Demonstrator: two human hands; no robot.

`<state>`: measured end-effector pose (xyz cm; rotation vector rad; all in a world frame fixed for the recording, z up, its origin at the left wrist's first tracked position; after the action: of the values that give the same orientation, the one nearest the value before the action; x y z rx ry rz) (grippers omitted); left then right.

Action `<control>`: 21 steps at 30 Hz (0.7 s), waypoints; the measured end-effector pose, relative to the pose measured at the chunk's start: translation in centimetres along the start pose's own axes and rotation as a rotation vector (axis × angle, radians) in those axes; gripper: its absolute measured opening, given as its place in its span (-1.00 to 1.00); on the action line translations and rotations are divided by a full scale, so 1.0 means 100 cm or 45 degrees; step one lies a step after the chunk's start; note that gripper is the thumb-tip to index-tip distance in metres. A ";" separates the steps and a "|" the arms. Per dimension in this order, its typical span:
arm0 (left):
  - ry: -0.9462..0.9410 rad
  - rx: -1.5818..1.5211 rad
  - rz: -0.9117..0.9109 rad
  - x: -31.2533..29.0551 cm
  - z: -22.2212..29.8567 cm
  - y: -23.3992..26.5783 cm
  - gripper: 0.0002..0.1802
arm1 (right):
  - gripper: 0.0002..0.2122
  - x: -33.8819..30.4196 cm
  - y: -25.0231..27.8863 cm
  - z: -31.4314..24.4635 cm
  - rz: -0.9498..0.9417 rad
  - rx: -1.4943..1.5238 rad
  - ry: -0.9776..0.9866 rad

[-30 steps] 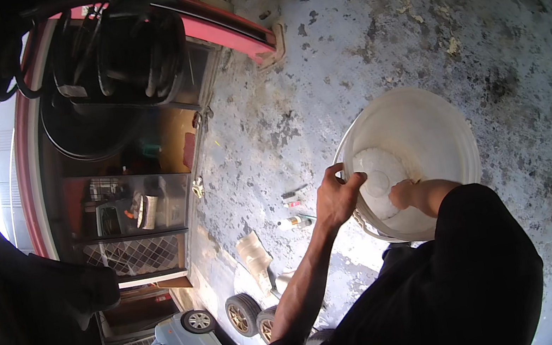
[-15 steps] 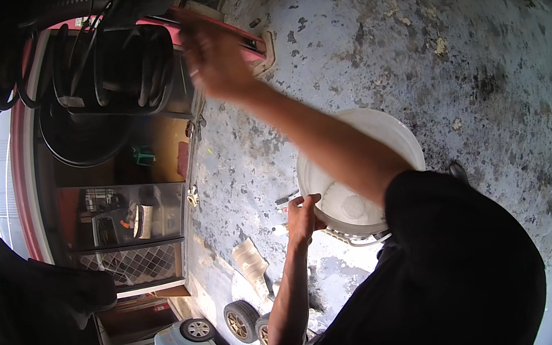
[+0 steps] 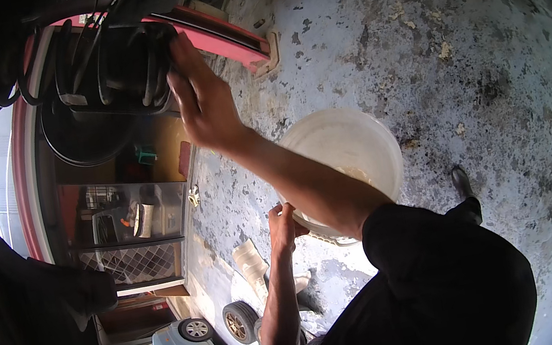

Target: The person fills a bucket with water from a tap and then uses a sponge to scrub the undercarriage of a car raised on a lift. The person repeatedly dips the sponge into the bucket to wet it while cleaning the vehicle's underside components.

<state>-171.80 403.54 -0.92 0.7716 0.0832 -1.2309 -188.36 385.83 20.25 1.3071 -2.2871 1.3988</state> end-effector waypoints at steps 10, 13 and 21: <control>-0.003 0.071 -0.120 0.001 0.000 -0.025 -0.30 | -0.64 0.037 -0.001 0.008 -0.090 -0.032 -0.056; -0.023 0.054 -0.130 0.000 0.001 -0.034 -0.27 | -0.63 0.039 -0.001 0.012 -0.075 0.070 -0.130; -0.012 0.139 -0.160 -0.002 0.008 -0.035 -0.25 | -0.65 0.048 0.007 0.011 -0.086 0.046 -0.104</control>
<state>-175.15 402.90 -1.92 0.8654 0.0577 -1.3671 -191.49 382.30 21.71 1.4646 -2.2552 1.3963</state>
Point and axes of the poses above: each hand's wrist, its own x-axis towards the middle knuckle, its own y-axis out of the back of the hand, z = x × y, the point moved 5 cm from there along x, towards the middle knuckle, and after that the axes turned 2 degrees about -y, right-handed, at the moved point
